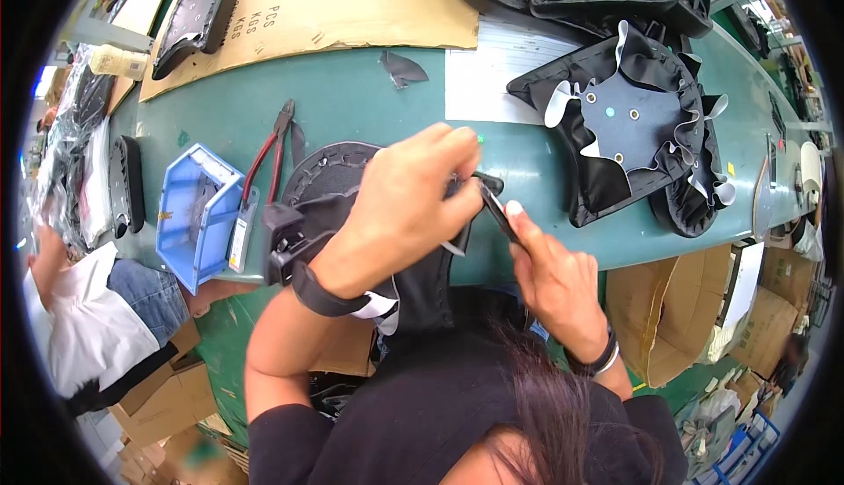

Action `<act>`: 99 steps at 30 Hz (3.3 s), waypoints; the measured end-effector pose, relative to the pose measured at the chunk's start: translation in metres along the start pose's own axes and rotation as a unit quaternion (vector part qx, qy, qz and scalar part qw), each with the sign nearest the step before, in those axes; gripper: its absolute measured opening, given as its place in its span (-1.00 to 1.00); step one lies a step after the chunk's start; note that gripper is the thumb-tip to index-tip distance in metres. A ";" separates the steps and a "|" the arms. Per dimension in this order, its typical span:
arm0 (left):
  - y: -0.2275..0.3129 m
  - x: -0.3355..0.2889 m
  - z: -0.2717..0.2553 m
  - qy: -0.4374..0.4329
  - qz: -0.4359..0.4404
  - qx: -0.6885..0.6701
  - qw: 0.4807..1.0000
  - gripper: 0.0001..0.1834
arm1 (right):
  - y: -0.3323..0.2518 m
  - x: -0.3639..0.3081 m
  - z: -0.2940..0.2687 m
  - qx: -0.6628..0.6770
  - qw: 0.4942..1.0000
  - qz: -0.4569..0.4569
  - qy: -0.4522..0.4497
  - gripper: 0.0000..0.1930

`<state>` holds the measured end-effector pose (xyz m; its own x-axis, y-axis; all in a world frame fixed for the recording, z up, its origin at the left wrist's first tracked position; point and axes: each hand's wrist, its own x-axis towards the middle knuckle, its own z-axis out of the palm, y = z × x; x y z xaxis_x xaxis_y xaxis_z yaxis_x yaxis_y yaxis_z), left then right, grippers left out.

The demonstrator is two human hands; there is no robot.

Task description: Trimming excess fabric from molded chair components using a utility knife.

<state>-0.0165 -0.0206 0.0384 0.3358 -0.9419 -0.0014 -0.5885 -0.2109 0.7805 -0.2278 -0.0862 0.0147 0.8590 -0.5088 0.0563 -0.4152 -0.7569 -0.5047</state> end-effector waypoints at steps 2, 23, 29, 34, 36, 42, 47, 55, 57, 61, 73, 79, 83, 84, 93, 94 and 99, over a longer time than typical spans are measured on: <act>0.004 -0.005 0.005 -0.016 0.033 0.225 0.974 -0.75 | 0.002 0.007 -0.005 0.012 1.000 0.009 -0.011 -0.46; -0.071 0.006 -0.035 0.210 0.090 -0.645 0.729 -0.71 | -0.007 -0.004 -0.017 0.289 0.911 0.034 -0.292 -0.50; -0.048 -0.015 -0.057 0.004 -0.059 -0.401 0.914 -0.74 | 0.002 0.018 -0.039 0.047 0.972 -0.046 -0.226 -0.49; -0.014 -0.057 -0.014 -0.021 0.029 0.239 0.970 -0.59 | -0.001 0.038 -0.052 -0.041 0.966 -0.104 -0.233 -0.50; -0.014 -0.060 -0.010 -0.014 0.048 0.254 0.966 -0.61 | 0.003 0.038 -0.052 -0.028 0.967 -0.103 -0.234 -0.50; -0.045 -0.042 -0.002 -0.014 0.112 -0.006 0.994 -0.75 | 0.006 0.049 -0.052 -0.018 0.958 -0.119 -0.261 -0.50; -0.048 -0.040 -0.019 0.042 -0.068 -0.461 0.884 -0.72 | 0.001 0.016 -0.048 -0.026 0.967 -0.068 -0.242 -0.47; -0.060 -0.045 -0.054 0.214 0.112 0.135 0.961 -0.73 | -0.016 0.002 -0.023 -0.023 0.995 0.002 -0.093 -0.47; -0.063 -0.068 -0.053 0.110 -0.030 0.112 0.987 -0.76 | -0.014 0.022 -0.034 -0.063 0.992 -0.025 -0.104 -0.48; -0.026 -0.069 -0.064 0.061 0.043 0.198 0.977 -0.69 | -0.001 0.049 -0.048 -0.095 0.981 -0.045 -0.165 -0.50; -0.027 -0.019 -0.070 0.331 0.228 -0.598 0.694 -0.74 | -0.027 0.007 -0.016 0.015 0.989 0.061 -0.132 -0.40; -0.052 -0.131 -0.142 0.278 0.104 -0.408 0.863 -0.94 | -0.010 -0.001 -0.003 0.151 0.984 0.093 -0.021 -0.45; -0.054 -0.099 -0.069 0.156 -0.302 -0.174 0.924 -0.76 | -0.002 0.021 0.008 0.347 0.896 0.278 0.006 -0.66; -0.057 -0.108 -0.051 0.110 -0.298 -0.168 0.933 -0.71 | -0.005 0.028 0.007 0.280 0.932 0.228 -0.035 -0.67; -0.036 -0.052 -0.093 0.398 -0.178 -0.583 0.686 -0.44 | -0.017 0.142 -0.061 0.246 0.960 0.080 0.110 -0.68; -0.110 -0.088 -0.101 0.159 0.000 -0.708 0.688 -0.44 | -0.021 0.159 -0.076 0.330 0.935 0.076 0.110 -0.69; -0.037 -0.091 -0.085 0.061 -0.189 -0.353 0.914 -0.71 | 0.006 0.283 -0.069 0.514 0.854 0.071 0.016 -0.39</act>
<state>0.0378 0.0951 0.0627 0.5222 -0.7911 -0.3185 0.1934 -0.2539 0.9477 -0.0081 -0.2633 0.0869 0.8065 -0.5887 -0.0542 -0.0183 0.0667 -0.9976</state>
